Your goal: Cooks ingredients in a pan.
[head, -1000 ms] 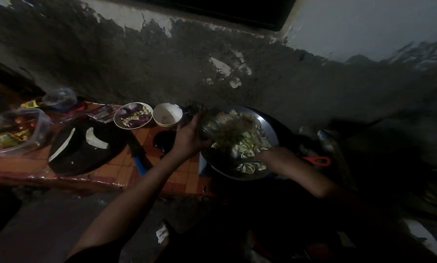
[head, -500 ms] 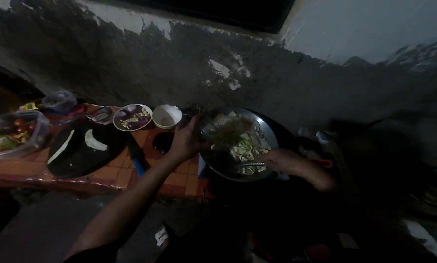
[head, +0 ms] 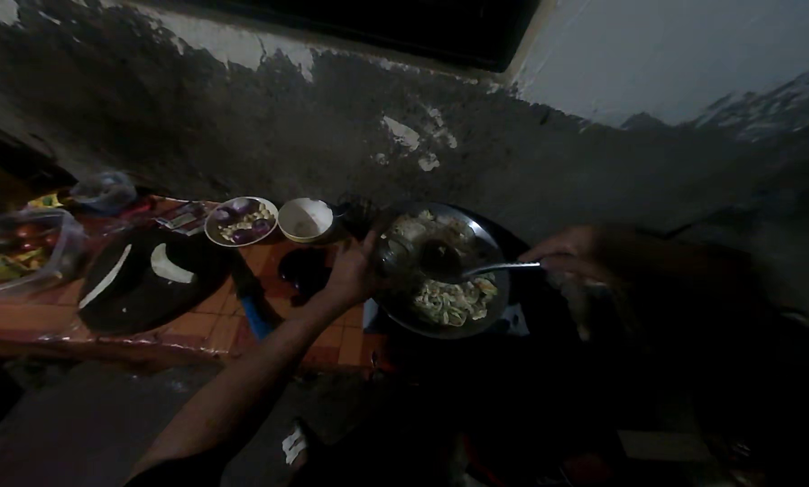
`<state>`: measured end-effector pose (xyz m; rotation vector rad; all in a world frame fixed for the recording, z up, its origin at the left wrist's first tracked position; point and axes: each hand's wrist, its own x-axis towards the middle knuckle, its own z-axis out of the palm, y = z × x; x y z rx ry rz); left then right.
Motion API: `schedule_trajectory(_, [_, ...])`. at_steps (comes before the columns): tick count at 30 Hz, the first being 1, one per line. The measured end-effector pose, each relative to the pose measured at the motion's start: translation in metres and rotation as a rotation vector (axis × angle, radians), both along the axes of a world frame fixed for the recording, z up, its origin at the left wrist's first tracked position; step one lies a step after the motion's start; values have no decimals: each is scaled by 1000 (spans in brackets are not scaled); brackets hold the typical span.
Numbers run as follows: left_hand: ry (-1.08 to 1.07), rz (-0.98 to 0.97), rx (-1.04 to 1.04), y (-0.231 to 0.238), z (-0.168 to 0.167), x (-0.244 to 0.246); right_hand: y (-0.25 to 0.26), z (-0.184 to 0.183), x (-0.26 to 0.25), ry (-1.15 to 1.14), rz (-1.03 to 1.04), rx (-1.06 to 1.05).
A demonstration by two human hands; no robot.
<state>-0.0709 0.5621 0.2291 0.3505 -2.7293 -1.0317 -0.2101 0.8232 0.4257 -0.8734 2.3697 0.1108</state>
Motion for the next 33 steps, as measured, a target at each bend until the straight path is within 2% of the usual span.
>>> schedule_trajectory(3, [-27, -31, 18, 9, -1, -5, -3, 10, 0, 24, -13, 22])
schedule_trajectory(5, [-18, -44, 14, 13, -6, -9, 17, -4, -28, -1, 75, -110])
schedule_trajectory(7, [-15, -58, 7, 17, -11, -14, 44, -35, -69, -1, 251, -380])
schedule_trajectory(8, [-14, -61, 2, 19, -13, -16, 46, -39, -73, 26, 306, -422])
schedule_trajectory(10, [-11, -66, -5, 23, -15, -20, 15, 1, -30, 39, 120, -82])
schedule_trajectory(11, [-16, -66, -3, 24, -16, -21, 7, 7, -22, 76, 97, -18])
schedule_trajectory(13, [-41, -74, 9, 26, -14, -23, 0, 12, -14, 121, 141, 21])
schedule_trajectory(17, [-46, -117, 33, 31, -8, -24, 6, 6, -25, 196, 322, -38])
schedule_trajectory(20, [-42, -114, 41, 34, -5, -24, 7, 4, -27, 287, 298, 31])
schedule_trajectory(22, [-62, -109, 35, 35, -4, -24, 19, -6, -39, 414, 352, 32])
schedule_trajectory(26, [-65, -91, 26, 34, -3, -23, -6, 16, 9, 476, 214, 145])
schedule_trajectory(31, [-45, -62, 6, 32, -6, -22, 16, -1, 27, 768, 435, -241])
schedule_trajectory(33, [-33, -41, 9, 28, -6, -20, 19, -4, 34, 826, 435, -272])
